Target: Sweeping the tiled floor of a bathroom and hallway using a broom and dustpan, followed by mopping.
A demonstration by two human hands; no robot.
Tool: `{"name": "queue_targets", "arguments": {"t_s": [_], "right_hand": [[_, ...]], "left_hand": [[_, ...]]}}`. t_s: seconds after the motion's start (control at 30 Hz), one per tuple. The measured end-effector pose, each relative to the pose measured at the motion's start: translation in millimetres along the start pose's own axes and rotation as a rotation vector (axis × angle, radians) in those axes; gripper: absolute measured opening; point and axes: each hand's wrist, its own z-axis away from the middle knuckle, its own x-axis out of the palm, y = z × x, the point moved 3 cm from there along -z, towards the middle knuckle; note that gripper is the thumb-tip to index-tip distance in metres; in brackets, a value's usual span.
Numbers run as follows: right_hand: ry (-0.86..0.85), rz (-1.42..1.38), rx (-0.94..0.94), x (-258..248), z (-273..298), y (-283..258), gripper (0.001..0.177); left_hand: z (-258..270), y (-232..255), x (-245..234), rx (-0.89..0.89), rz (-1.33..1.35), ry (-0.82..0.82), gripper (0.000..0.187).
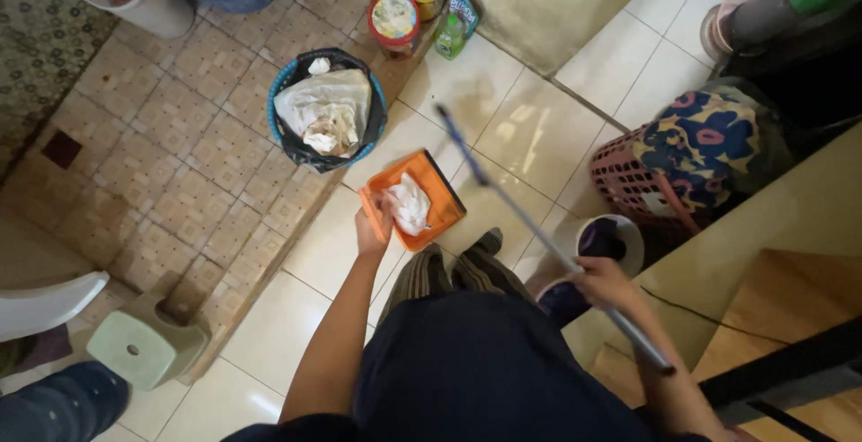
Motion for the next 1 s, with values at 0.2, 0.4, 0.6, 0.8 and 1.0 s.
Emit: {"name": "queue_targets", "arguments": {"t_s": [0.2,0.4,0.6,0.8,1.0], "right_hand": [[0.286,0.052,-0.064,-56.9,-44.4,30.8,0.035],[0.596,0.570,-0.275,-77.3,-235.5,101.3,0.040],[0.418,0.683,-0.201,-9.0,-269.8,13.6,0.035],[0.300,0.794,-0.263,33.0,-249.2,7.1,0.028],[0.049,0.921,-0.245,54.4,-159.1,47.6,0.032]], "left_hand": [[8.4,13.3,-24.6,0.013,0.028,-0.032,0.019],[8.6,21.1,-16.5,0.054,-0.027,0.022,0.022],[1.1,26.8,-2.9,-0.050,-0.046,0.018,0.027],[-4.3,27.5,1.5,-0.025,0.049,0.008,0.028],[-5.9,22.5,6.0,-0.104,0.093,-0.001,0.022]]}}
